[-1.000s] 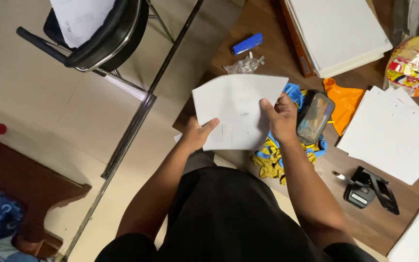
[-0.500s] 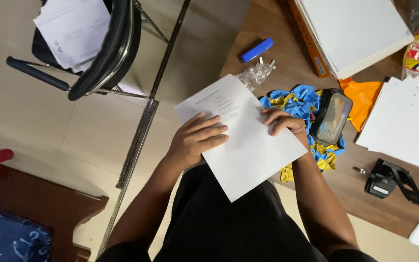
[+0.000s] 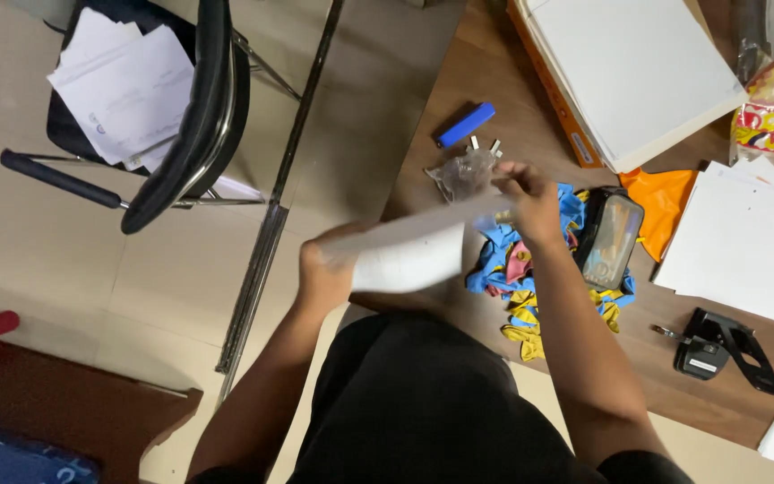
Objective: The person is aligning, hole-punching, and stapling documents at a desk.
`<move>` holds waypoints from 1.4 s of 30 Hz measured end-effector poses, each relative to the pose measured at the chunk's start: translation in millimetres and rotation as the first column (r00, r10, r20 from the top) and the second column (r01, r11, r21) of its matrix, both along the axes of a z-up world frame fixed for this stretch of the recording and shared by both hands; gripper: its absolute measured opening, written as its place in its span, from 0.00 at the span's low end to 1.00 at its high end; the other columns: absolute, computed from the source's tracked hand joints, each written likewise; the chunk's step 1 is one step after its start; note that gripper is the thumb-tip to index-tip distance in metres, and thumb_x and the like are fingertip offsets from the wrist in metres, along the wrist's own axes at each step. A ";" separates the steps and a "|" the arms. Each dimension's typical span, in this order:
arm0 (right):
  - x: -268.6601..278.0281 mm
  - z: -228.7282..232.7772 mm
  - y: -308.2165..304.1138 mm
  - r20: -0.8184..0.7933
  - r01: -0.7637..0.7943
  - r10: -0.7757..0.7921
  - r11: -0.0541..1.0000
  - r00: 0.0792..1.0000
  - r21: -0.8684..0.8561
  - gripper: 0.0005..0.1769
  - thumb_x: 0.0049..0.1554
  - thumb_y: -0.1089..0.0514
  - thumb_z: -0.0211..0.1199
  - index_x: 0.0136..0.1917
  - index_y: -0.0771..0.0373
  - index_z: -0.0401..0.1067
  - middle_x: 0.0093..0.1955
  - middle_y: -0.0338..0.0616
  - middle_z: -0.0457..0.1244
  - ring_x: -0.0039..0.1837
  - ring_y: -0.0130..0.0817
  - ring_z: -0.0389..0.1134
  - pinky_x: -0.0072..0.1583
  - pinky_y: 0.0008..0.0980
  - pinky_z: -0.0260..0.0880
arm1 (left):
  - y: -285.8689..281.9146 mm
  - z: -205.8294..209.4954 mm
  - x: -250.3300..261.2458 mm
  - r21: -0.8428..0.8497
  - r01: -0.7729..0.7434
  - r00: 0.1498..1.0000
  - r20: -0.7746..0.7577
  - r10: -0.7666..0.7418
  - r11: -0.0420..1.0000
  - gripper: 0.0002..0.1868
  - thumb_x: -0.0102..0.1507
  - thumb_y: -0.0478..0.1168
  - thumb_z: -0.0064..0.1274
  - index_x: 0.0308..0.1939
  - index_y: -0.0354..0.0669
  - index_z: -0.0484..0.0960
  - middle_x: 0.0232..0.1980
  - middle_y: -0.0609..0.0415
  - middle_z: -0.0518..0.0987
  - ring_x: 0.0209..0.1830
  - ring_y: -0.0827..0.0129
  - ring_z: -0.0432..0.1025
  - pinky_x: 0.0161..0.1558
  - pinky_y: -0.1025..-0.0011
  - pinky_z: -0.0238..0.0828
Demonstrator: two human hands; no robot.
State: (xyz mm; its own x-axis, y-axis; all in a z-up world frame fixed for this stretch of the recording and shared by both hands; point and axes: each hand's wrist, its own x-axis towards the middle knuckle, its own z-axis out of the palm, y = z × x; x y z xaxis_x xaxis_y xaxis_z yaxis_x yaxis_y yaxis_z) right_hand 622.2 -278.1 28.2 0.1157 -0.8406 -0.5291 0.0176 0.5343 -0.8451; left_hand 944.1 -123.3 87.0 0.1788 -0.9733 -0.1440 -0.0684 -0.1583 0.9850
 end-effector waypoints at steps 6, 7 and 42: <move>57.3 3.0 -64.5 -0.950 -0.839 -0.029 0.461 0.310 -0.287 0.20 0.57 0.63 0.61 0.64 0.57 0.74 0.66 0.47 0.65 0.71 0.47 0.61 0.73 0.47 0.60 | -20.6 -11.4 10.9 0.358 -0.372 0.850 -0.239 0.469 0.857 0.14 0.65 0.36 0.58 0.52 0.31 0.80 0.50 0.46 0.83 0.50 0.68 0.78 0.54 0.69 0.75; 60.3 -12.5 -72.7 -0.949 -0.842 -0.018 0.457 0.315 -0.288 0.20 0.57 0.63 0.61 0.64 0.57 0.74 0.66 0.47 0.65 0.71 0.47 0.61 0.73 0.47 0.60 | -18.6 -12.6 13.6 0.363 -0.381 0.848 -0.230 0.478 0.850 0.14 0.65 0.36 0.58 0.52 0.31 0.80 0.50 0.46 0.83 0.50 0.68 0.78 0.54 0.69 0.75; -74.9 111.6 50.1 0.808 0.489 -0.244 0.870 0.536 -0.061 0.20 0.67 0.51 0.58 0.70 0.57 0.64 0.55 0.45 0.66 0.54 0.37 0.69 0.61 0.47 0.73 | -43.8 100.3 -34.6 0.051 -0.078 0.688 -0.720 0.090 0.996 0.31 0.66 0.35 0.58 0.71 0.33 0.66 0.71 0.49 0.69 0.73 0.59 0.62 0.74 0.54 0.57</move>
State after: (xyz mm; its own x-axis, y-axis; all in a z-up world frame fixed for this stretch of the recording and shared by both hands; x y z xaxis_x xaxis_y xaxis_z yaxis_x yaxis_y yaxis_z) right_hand 547.3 -228.0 139.8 0.0146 -0.9862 -0.1648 0.8523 0.0985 -0.5137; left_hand 909.5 -167.1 187.2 0.0946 -0.9559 -0.2779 0.6762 -0.1432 0.7227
